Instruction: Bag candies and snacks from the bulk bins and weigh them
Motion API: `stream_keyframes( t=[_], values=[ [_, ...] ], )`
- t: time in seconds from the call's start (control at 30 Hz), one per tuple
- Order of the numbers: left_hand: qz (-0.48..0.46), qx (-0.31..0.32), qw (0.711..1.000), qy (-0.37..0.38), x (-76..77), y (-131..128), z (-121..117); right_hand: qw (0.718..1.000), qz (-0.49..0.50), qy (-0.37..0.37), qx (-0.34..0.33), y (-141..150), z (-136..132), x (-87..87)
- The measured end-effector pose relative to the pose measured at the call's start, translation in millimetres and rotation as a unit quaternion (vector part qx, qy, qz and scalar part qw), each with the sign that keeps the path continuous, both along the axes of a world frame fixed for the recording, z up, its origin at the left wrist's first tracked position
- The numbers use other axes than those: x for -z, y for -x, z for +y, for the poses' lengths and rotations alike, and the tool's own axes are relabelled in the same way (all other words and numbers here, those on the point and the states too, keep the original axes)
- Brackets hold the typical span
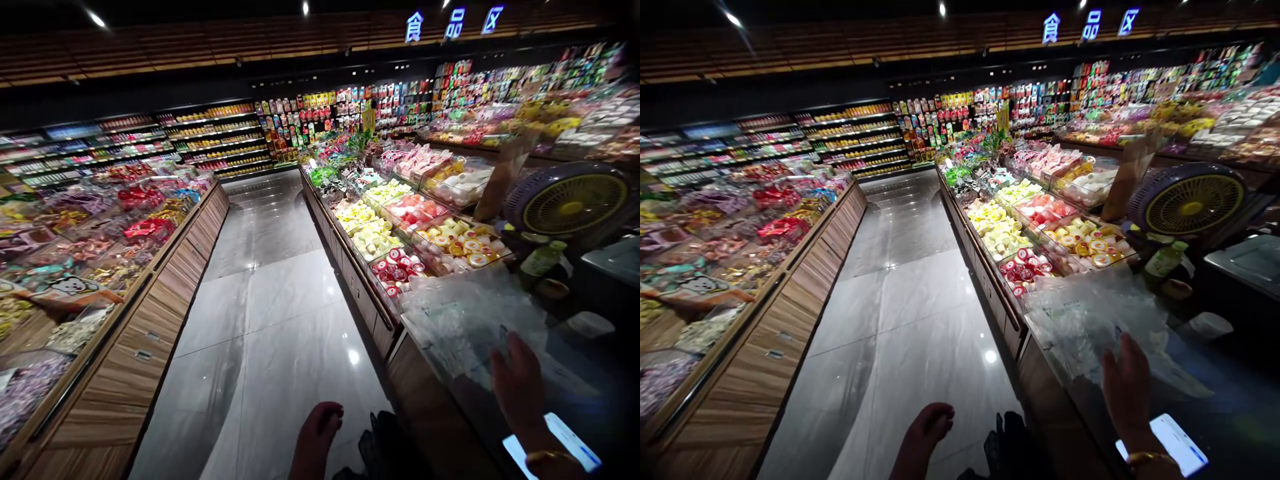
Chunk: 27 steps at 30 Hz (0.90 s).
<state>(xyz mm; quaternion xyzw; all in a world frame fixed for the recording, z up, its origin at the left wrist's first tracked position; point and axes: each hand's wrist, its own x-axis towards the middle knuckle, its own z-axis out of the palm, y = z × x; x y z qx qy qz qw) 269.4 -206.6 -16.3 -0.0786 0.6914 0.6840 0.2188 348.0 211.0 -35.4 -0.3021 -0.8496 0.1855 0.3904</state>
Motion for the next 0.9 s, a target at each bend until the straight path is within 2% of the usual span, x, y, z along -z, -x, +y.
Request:
stream_keyframes(
  t=[0.03,0.13,0.23,0.3,0.37,0.43,0.5,0.6,0.7,0.73,0.83,0.9],
  values=[
    [0.000,0.009,1.000,-0.006,0.6,9.9,6.5,1.000,0.019,-0.008,-0.001,6.0,-4.3,-14.4],
    [0.008,0.036,0.999,-0.009,0.7,39.7,25.9,0.996,0.042,-0.026,-0.076,32.8,-34.5,-55.1],
    [0.036,0.038,0.999,0.006,-5.1,74.2,44.3,0.982,0.030,0.003,-0.186,66.8,-76.9,-74.3],
    [0.066,0.024,0.997,0.013,-14.5,100.8,56.4,0.957,0.027,0.036,-0.287,91.1,-101.7,-76.9],
    [0.100,0.018,0.995,0.014,-28.1,129.8,69.0,0.913,0.019,0.090,-0.397,116.9,-118.4,-78.7],
    [0.125,0.032,0.992,0.015,-43.6,160.4,82.8,0.862,-0.001,0.156,-0.482,144.0,-125.0,-82.1],
    [0.131,0.063,0.989,0.027,-58.0,192.1,97.5,0.821,-0.019,0.210,-0.530,171.3,-122.3,-84.3],
    [0.117,0.103,0.986,0.054,-72.2,239.7,118.8,0.798,-0.036,0.251,-0.546,209.9,-107.6,-77.6],
    [0.107,0.146,0.983,0.037,-76.0,282.2,136.2,0.789,-0.089,0.316,-0.520,245.7,-91.1,-62.9],
    [0.101,0.165,0.981,0.021,-75.3,294.1,140.9,0.771,-0.109,0.353,-0.518,257.5,-86.8,-58.6],
    [0.076,0.213,0.974,-0.003,-69.2,322.2,151.9,0.690,-0.141,0.469,-0.533,292.0,-78.3,-52.1],
    [0.062,0.236,0.970,0.015,-62.8,336.7,156.3,0.658,-0.161,0.504,-0.535,313.3,-74.8,-52.0]
  ],
)
